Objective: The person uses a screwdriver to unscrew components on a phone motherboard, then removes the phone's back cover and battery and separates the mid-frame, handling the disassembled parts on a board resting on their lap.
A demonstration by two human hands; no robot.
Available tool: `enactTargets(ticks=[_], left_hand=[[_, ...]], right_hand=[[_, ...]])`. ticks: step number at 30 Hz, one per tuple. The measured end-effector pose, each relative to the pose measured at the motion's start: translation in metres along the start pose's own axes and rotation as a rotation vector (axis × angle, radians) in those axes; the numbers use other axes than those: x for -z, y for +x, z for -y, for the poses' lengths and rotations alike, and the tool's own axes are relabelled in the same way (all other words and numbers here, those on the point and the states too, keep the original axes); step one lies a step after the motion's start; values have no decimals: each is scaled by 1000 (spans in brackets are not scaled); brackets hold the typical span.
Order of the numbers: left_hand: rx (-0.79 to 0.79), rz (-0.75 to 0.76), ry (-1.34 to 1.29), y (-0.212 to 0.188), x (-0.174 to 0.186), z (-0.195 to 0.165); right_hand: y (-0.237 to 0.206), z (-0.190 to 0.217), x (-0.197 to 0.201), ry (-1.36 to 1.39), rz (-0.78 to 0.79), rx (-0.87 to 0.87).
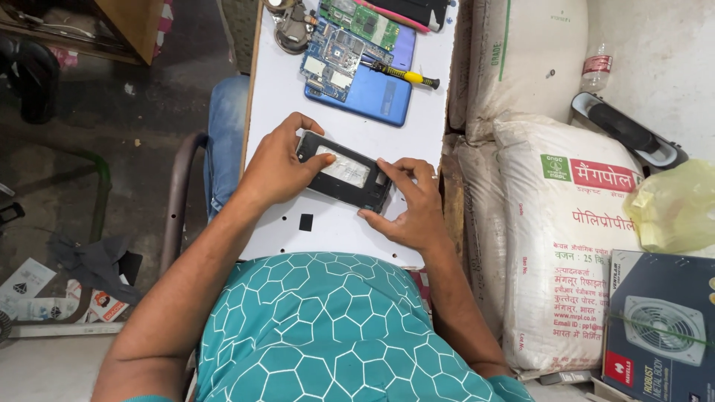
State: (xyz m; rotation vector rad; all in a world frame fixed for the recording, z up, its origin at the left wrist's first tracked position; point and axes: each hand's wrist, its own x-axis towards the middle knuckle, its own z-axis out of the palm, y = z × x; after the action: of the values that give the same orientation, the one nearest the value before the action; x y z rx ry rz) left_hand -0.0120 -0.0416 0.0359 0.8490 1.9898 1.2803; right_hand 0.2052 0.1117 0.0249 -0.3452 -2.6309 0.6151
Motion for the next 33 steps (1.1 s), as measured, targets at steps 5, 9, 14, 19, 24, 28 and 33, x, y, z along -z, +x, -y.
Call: enactTargets(ticks=[5, 9, 14, 19, 24, 28, 33], left_hand=[[-18, -10, 2, 1, -1, 2], [-18, -27, 33, 1, -2, 1], [-23, -22, 66, 2, 0, 0], [-4, -24, 71, 2, -1, -1], [-1, -18, 69, 0, 0, -3], [37, -6, 90, 0, 1, -6], [8, 11, 59, 0, 4, -6]], right_hand=[[1, -3, -1, 16, 23, -8], [2, -4, -2, 27, 33, -20], [4, -3, -2, 7, 53, -6], [6, -1, -3, -37, 57, -1], [7, -2, -3, 7, 57, -17], [7, -3, -4, 7, 59, -31], [6, -6, -6, 3, 60, -40]])
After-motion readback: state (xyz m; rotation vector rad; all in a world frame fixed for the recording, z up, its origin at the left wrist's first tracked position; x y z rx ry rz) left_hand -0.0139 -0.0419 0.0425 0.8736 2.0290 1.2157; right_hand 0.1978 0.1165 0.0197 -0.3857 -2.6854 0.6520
